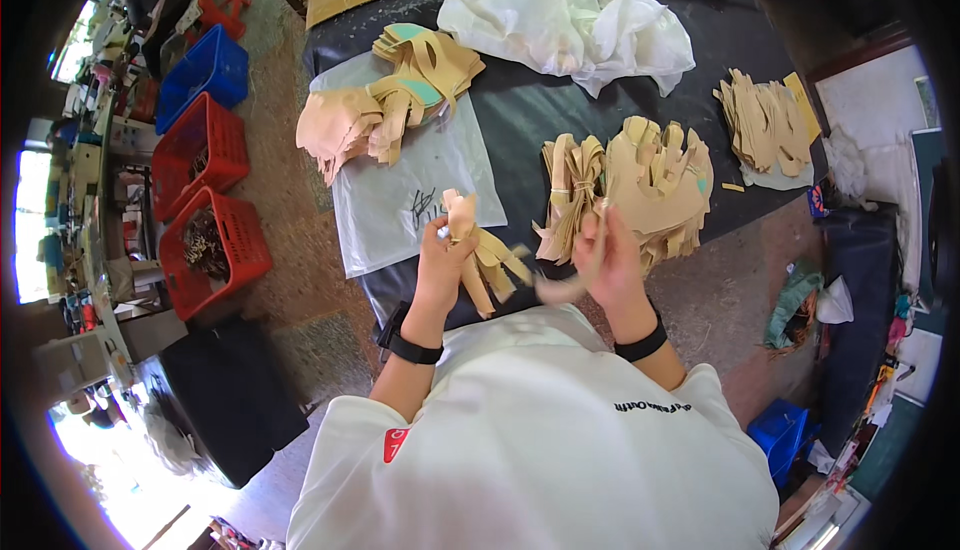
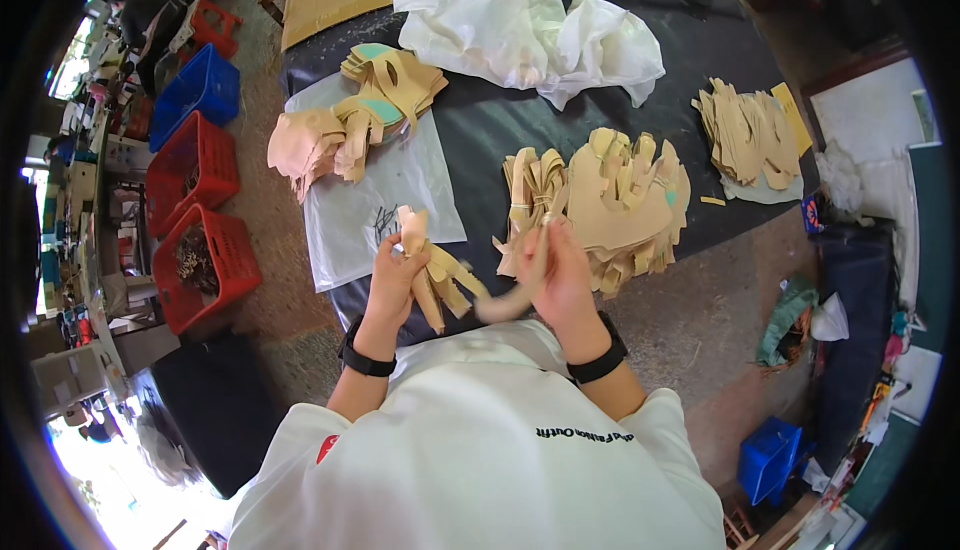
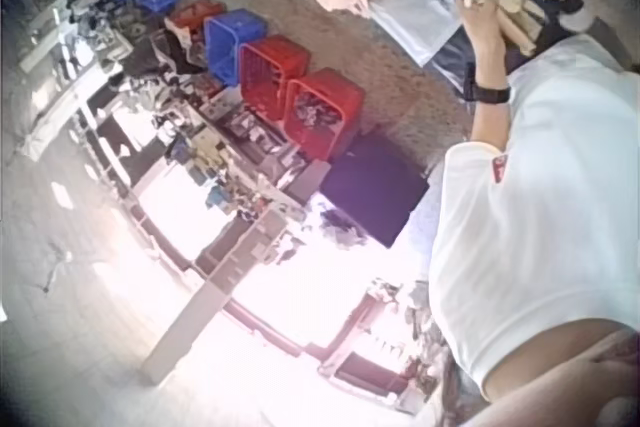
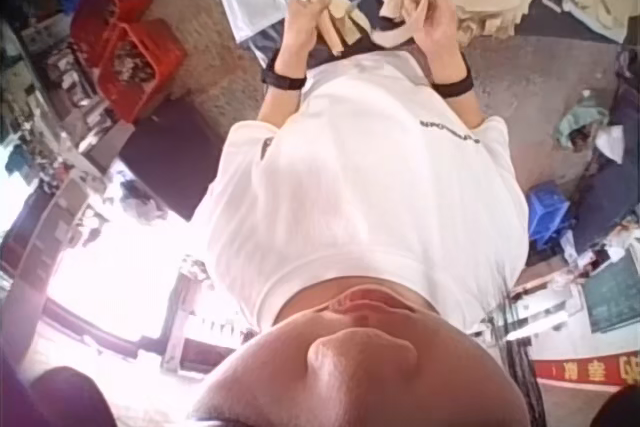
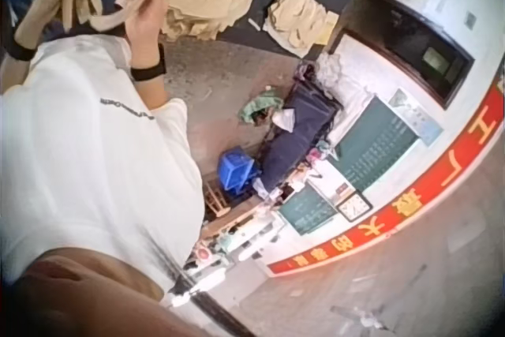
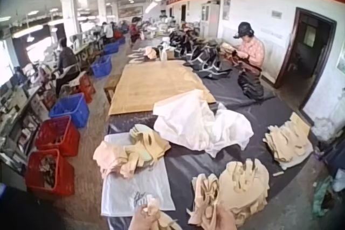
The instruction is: The recorder sorts, inspects, and bundles leather shoe upper components using rubber bands in a factory setting.
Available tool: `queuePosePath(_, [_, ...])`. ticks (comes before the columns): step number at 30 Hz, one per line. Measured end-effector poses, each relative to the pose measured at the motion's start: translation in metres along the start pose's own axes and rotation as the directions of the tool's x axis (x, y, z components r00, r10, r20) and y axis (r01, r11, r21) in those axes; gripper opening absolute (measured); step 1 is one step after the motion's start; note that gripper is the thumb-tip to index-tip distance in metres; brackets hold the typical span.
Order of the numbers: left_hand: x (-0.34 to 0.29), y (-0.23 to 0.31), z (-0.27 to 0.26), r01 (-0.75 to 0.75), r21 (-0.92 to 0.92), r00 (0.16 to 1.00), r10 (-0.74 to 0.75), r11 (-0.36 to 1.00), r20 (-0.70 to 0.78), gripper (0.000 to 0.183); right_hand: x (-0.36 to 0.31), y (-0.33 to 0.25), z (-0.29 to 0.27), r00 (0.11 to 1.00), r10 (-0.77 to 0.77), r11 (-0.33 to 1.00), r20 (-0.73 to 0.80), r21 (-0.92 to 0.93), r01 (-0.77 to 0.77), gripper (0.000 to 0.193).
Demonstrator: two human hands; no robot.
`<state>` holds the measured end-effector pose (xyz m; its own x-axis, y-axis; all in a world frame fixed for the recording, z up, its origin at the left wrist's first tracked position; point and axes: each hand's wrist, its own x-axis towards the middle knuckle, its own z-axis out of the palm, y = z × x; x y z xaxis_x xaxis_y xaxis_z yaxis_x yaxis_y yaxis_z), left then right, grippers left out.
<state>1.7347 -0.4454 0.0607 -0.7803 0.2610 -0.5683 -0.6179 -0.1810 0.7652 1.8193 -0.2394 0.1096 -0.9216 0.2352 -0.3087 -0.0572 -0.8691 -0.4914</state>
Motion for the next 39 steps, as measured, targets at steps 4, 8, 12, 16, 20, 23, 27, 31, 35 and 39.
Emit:
queuePosePath(4, [0.009, -0.021, -0.014, -0.274, 0.674, 0.95, 0.302, 0.686, 0.078, 0.053, 0.007, -0.005, -0.004, 0.984, 0.111, 0.99, 0.14, 0.072, -0.122, 0.018])
queuePosePath(8, [-0.019, -0.014, -0.029, -0.421, 0.896, 0.72, 0.652, 0.141, 0.236, 0.039, 0.003, 0.013, -0.01, 0.987, 0.122, 0.914, -0.104, -0.377, -0.153, 0.01])
queuePosePath(12, [-0.069, -0.01, -0.114, -0.014, 0.838, 0.87, -0.406, 0.545, 0.279, 0.02, 0.0, 0.02, -0.02, 0.948, 0.235, 0.907, -0.217, -0.303, -0.294, 0.011])
queuePosePath(16, [-0.123, -0.101, -0.222, -0.461, 0.887, 0.741, -0.547, 0.005, 0.389, 0.027, -0.002, 0.023, -0.021, 0.926, 0.293, 0.874, -0.236, -0.328, -0.36, 0.01])
queuePosePath(20, [-0.168, -0.137, -0.225, -0.012, 0.965, 0.787, -0.594, 0.26, 0.17, 0.027, -0.002, 0.026, -0.027, 0.917, 0.295, 0.868, -0.267, -0.326, -0.374, 0.01])
queuePosePath(23, [-0.176, -0.144, -0.221, 0.086, 0.95, 0.803, -0.585, 0.302, 0.113, 0.027, -0.005, 0.034, -0.028, 0.904, 0.327, 0.853, -0.275, -0.326, -0.407, 0.01])
queuePosePath(27, [-0.175, -0.142, -0.22, 0.127, 0.939, 0.801, -0.592, 0.318, 0.092, 0.028, -0.011, 0.043, -0.033, 0.882, 0.351, 0.833, -0.313, -0.325, -0.447, 0.01])
queuePosePath(31, [-0.171, -0.138, -0.221, 0.146, 0.936, 0.802, -0.593, 0.321, 0.079, 0.028, -0.012, 0.051, -0.028, 0.878, 0.334, 0.828, -0.344, -0.337, -0.447, 0.009])
queuePosePath(35, [-0.164, -0.134, -0.224, 0.149, 0.935, 0.797, -0.599, 0.321, 0.078, 0.028, -0.015, 0.053, -0.033, 0.881, 0.35, 0.823, -0.318, -0.344, -0.451, 0.011])
queuePosePath(39, [-0.161, -0.132, -0.228, 0.154, 0.935, 0.789, -0.609, 0.32, 0.079, 0.028, -0.018, 0.056, -0.034, 0.874, 0.35, 0.821, -0.338, -0.339, -0.46, 0.012])
